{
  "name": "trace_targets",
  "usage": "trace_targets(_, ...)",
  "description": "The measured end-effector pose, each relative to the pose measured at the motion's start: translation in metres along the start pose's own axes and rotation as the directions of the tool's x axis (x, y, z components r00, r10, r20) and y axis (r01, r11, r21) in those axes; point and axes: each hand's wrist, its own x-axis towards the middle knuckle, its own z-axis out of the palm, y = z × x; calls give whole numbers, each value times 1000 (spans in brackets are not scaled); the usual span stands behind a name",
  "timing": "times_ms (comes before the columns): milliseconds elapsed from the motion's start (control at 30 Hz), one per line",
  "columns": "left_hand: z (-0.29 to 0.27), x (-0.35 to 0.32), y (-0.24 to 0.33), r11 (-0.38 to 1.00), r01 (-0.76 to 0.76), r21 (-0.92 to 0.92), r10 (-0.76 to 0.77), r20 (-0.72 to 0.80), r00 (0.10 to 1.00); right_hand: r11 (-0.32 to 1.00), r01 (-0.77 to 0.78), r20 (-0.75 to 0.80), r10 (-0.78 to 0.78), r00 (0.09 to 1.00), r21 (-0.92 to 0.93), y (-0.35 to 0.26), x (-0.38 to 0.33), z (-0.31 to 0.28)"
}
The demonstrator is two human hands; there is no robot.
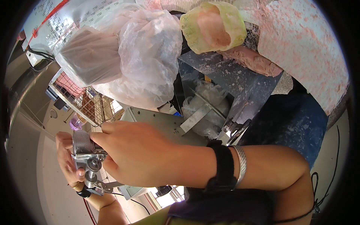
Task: The recorder is adjusting and feeding materials into a small industrial skiving or rollers machine in a factory setting.
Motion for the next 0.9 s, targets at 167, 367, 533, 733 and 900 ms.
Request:
trace_targets(167,-9,-1,-4,979,119,-165,-110,63,992,994,28,29,-31,999,108,11,10,4)
trace_targets(367,0,-4,-20,929,109,-355,-86,78,993,982,185,-55,-187,981,-49,4,-3,6)
trace_targets(533,2,1,-19,945,19,-327,11,88,996,957,268,-130,-281,951,-109,2,-12,5)
trace_targets(733,9,-4,8,882,216,-419,-224,31,974,996,82,-159,-76,984,33,15,-2,-3)
trace_targets(900,8,-4,16,967,189,-173,-204,-69,977,994,90,-158,-79,984,62,12,1,5)
